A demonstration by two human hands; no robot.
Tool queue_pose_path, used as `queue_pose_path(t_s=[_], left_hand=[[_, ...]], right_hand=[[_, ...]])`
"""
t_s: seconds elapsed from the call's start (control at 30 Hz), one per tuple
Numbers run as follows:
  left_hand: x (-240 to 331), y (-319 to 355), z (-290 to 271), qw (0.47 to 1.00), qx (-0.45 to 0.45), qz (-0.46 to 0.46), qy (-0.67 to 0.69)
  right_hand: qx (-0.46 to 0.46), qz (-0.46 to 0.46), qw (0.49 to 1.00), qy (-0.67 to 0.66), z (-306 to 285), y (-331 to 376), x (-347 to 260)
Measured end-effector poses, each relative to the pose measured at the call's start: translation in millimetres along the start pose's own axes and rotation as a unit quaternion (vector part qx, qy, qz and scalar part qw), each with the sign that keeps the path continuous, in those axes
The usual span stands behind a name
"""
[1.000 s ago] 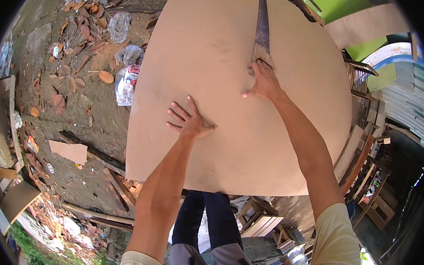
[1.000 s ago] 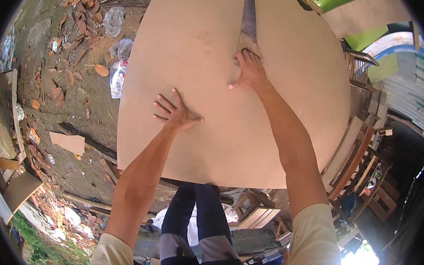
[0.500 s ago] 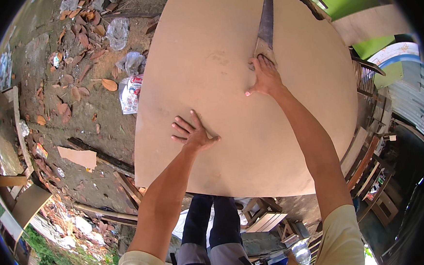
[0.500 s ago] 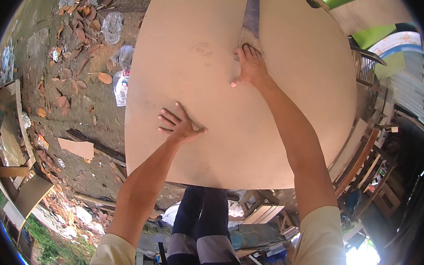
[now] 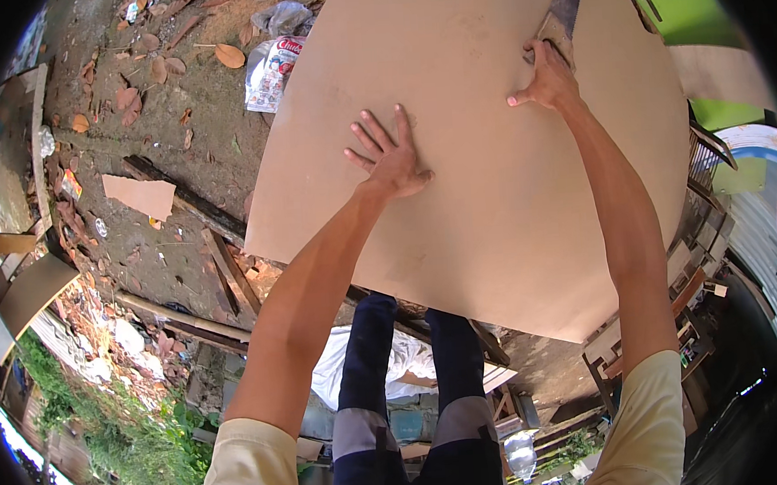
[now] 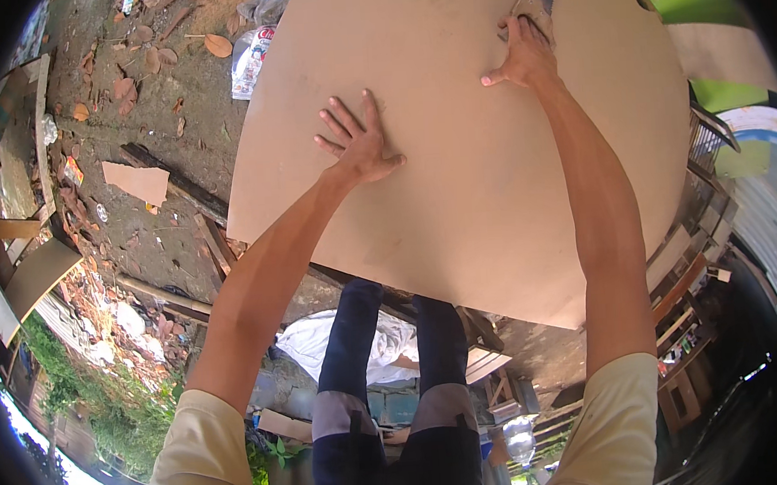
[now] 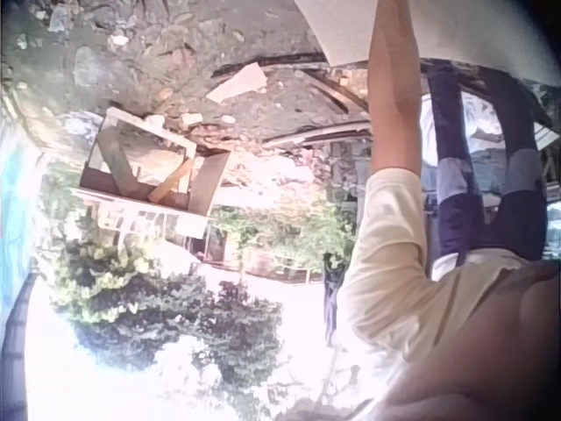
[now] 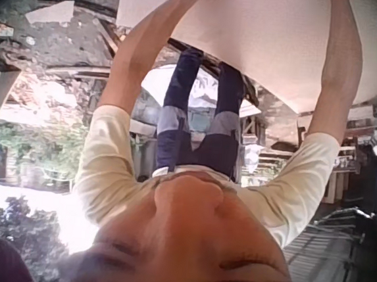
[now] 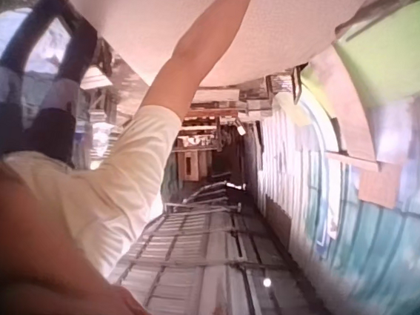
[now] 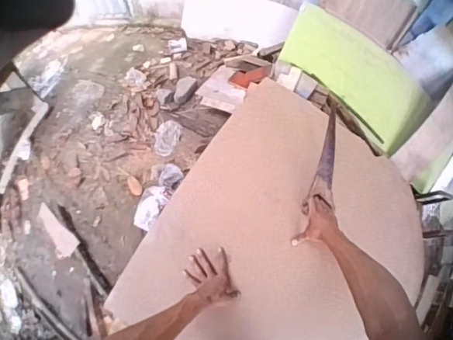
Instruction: The person positions a large board on a makeshift work surface, then uses a hand saw to cut the board into smaller pieces. The person adjusts the board's position and continues sawing until the cut is complete.
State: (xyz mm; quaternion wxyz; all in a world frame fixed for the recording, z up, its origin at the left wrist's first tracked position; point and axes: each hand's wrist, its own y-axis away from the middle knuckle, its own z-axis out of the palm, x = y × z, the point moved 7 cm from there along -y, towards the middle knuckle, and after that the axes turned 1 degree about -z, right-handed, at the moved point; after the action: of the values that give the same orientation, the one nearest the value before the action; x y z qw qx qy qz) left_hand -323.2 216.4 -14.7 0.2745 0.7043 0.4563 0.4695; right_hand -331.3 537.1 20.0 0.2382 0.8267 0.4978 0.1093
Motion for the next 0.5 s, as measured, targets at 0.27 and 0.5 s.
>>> queue_pose_path(t_s=[0.27, 0.5], left_hand=[[-109, 87, 64, 0.939, 0.343, 0.007, 0.003], [-196, 188, 173, 0.777, 0.480, -0.227, 0.338]], right_hand=[[0.050, 0.012, 0.994, -0.092, 38, 41, 20], [0.036, -0.044, 0.994, -0.096, 65, 104, -29]])
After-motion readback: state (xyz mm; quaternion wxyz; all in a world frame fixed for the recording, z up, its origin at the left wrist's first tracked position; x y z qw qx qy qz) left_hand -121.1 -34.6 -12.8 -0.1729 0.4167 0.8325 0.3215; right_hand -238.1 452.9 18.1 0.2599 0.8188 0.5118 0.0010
